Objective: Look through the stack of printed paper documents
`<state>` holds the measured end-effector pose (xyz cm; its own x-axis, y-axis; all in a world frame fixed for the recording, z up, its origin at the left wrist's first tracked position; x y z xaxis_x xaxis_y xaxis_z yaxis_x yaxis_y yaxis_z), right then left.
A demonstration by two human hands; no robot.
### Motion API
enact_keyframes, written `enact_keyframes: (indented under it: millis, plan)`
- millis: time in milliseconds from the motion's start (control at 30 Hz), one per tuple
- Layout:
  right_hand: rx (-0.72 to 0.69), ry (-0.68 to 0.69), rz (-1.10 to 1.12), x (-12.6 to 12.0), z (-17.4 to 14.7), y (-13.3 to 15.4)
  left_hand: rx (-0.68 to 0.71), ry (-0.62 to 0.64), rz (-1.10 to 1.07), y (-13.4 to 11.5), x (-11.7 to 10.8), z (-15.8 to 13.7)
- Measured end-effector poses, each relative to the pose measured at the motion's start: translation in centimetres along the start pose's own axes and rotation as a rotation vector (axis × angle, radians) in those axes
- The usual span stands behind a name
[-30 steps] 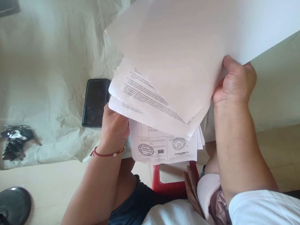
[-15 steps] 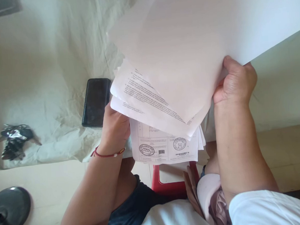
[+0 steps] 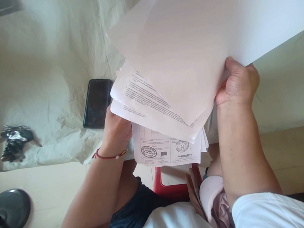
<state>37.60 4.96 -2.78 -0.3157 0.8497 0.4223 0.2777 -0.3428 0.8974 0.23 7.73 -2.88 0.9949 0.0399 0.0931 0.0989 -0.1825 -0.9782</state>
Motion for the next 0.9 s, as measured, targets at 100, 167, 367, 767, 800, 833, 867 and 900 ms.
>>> enact_keyframes:
  millis: [100,167,367,767,800,833,867,900]
  plan:
    - [-0.004,0.005,0.01,0.07,0.0,-0.03,-0.01,-0.006,-0.006,0.08,-0.03,0.01]
    - [-0.007,0.007,0.011,0.08,0.09,-0.05,-0.016,-0.01,0.005,0.01,-0.03,-0.05]
    - [-0.01,-0.015,-0.001,-0.11,0.31,-0.03,-0.019,-0.008,0.017,-0.17,0.02,-0.21]
    - [0.009,0.006,0.0,-0.3,0.51,-0.38,0.006,-0.005,0.044,-0.26,-0.15,-0.06]
    - [0.01,0.012,-0.001,-0.26,0.47,-0.37,0.005,-0.005,0.046,-0.28,-0.16,-0.1]
    - [0.011,0.016,-0.003,-0.23,0.42,-0.35,0.002,-0.003,0.048,-0.28,-0.14,-0.14]
    - [0.009,0.016,-0.004,-0.21,0.37,-0.32,0.0,-0.001,0.05,-0.27,-0.11,-0.18]
    - [0.006,0.015,-0.006,-0.21,0.32,-0.28,-0.004,0.0,0.048,-0.25,-0.09,-0.21]
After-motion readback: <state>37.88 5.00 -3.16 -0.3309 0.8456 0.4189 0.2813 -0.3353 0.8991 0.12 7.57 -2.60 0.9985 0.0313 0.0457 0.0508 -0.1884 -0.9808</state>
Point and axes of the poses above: each hand's wrist, its own z-axis towards the middle knuckle, its own x-axis out of the palm, y = z × x, the point moved 8 cm from there along z, towards the middle knuckle, and after that the axes turned 5 degrees about -y, right-handed, at the moved point
